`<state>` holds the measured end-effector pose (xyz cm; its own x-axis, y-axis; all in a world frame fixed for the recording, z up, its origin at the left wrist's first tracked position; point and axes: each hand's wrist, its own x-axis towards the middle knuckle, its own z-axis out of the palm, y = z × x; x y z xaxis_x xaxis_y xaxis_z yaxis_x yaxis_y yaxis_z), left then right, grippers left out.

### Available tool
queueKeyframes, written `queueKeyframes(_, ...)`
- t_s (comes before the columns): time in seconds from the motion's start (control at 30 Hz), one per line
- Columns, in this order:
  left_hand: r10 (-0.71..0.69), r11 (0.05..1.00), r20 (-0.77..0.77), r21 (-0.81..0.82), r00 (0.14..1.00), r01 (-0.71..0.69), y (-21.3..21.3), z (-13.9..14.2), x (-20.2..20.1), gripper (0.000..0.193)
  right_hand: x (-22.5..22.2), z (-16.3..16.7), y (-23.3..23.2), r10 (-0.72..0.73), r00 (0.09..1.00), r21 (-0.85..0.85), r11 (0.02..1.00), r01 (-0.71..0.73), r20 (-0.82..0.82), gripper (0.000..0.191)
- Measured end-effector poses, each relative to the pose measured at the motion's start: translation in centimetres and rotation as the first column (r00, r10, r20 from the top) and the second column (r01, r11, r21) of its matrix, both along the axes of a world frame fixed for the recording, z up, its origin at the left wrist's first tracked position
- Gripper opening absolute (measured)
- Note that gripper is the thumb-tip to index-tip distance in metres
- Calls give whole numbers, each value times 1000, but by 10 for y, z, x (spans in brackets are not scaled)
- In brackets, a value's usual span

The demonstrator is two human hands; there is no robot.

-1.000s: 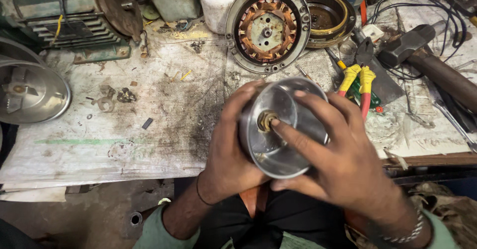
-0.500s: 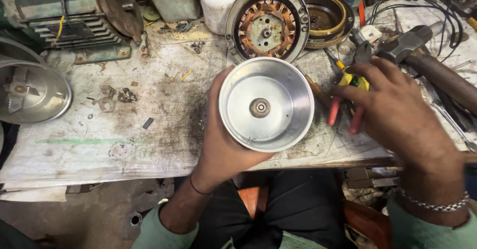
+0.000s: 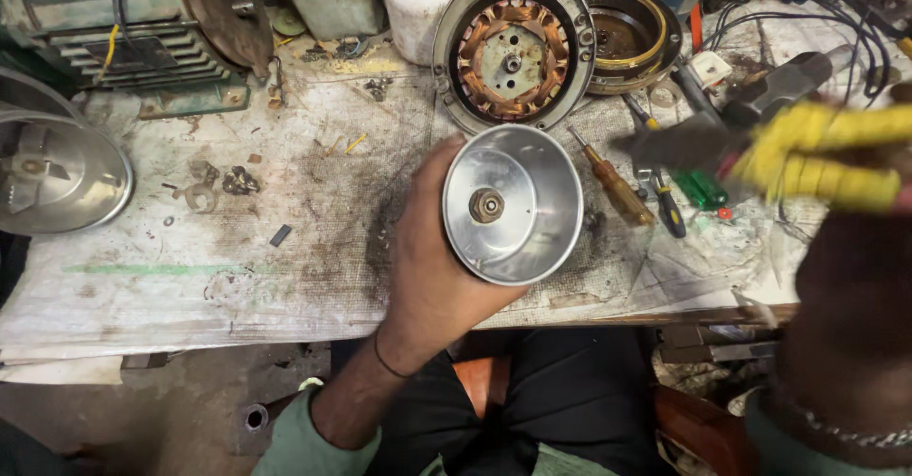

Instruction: The person repairs a stainless steel mixer jar at a cluttered workbench. They remove a red plastic cover from a motor part, fit a black coupler into the jar base, press and seat the coupler by hand, then use pliers and a screwdriver to tighten and adjust the central fastener inside the jar.

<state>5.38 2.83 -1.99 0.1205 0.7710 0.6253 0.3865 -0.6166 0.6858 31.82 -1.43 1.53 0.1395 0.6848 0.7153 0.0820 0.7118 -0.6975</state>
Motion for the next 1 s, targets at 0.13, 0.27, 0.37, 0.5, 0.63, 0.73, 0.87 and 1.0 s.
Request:
queueKeyframes(0.13, -10, 998, -11, 63, 1000, 11, -1, -1, 7, 111, -14, -15, -14, 101, 995, 57, 993, -102, 16, 58)
queueKeyframes(0.27, 15, 988, -31, 157, 999, -10, -3, -4, 7, 109, -21, -26, -15, 86, 993, 83, 992, -93, 80, 64)
queueKeyframes(0.37, 9, 988, -9, 152, 1000, -8, -3, -5, 5, 108, -23, -35, -17, 72, 996, 154, 985, -78, 47, 72)
queueKeyframes(0.5, -14, 992, -5, 128, 1000, 15, -5, -7, 5, 110, -26, -42, -23, 103, 993, 43, 993, -106, 59, 70)
queueKeyframes(0.63, 0, 991, -18, 131, 1000, 2, -5, -8, 7, 111, -28, -35, -24, 74, 988, 101, 991, -89, 138, 66)
queueKeyframes(0.73, 19, 990, -24, 141, 1000, -15, -3, -8, 6, 112, -28, -25, -28, 48, 998, 132, 990, -52, 32, 66)
queueKeyframes(0.87, 6, 988, -20, 154, 1000, -3, -6, -5, 6, 111, -41, -23, -21, 62, 995, 102, 992, -70, 75, 65)
queueKeyframes(1.0, 27, 989, 0, 144, 1000, -27, -7, -3, 9, 111, -41, -19, -16, 63, 991, 82, 994, -74, 121, 64)
